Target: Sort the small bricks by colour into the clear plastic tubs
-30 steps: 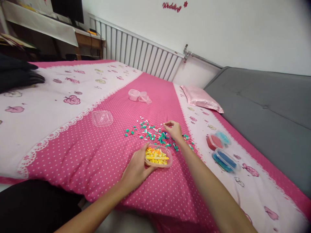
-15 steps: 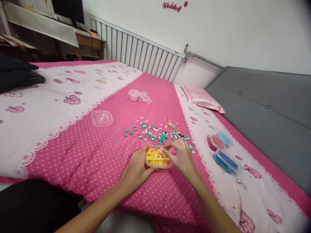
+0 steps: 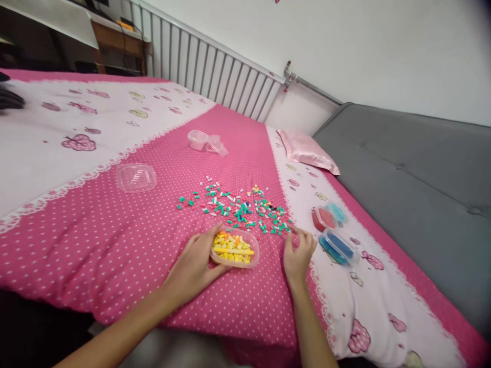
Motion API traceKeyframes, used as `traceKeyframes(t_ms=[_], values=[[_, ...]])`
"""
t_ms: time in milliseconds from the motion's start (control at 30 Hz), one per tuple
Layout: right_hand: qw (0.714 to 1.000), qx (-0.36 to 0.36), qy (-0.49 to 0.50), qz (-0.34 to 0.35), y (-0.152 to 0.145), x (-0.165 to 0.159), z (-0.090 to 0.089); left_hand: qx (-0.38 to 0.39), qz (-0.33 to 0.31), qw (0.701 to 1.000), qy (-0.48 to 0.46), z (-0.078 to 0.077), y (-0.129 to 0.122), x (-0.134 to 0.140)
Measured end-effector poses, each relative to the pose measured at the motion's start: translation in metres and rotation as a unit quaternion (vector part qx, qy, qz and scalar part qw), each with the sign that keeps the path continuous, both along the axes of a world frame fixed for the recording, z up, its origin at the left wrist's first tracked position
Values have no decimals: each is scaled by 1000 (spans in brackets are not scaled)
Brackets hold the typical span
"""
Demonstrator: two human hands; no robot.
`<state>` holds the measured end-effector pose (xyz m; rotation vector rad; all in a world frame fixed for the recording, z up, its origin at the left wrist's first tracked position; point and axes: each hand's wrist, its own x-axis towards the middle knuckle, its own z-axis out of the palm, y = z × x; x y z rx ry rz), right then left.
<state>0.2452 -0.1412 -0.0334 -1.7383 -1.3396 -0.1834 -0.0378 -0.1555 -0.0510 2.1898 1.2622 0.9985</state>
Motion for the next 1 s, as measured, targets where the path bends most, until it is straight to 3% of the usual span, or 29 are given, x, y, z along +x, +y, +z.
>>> traceKeyframes(t_ms=[167,633,767,1000], values=[[999,-8,2,-37,-3,6,-34,52,11,999,-4,-8,3,0],[997,-62,-38,-15,7,13,-55,45,33,998,1,0,1,1],[996,-74,-48,-29,27,22,-46,47,38,998,4,0,2,2],[983,-148,-92,-57,98,38,-12,49,31,998,6,-1,5,1]])
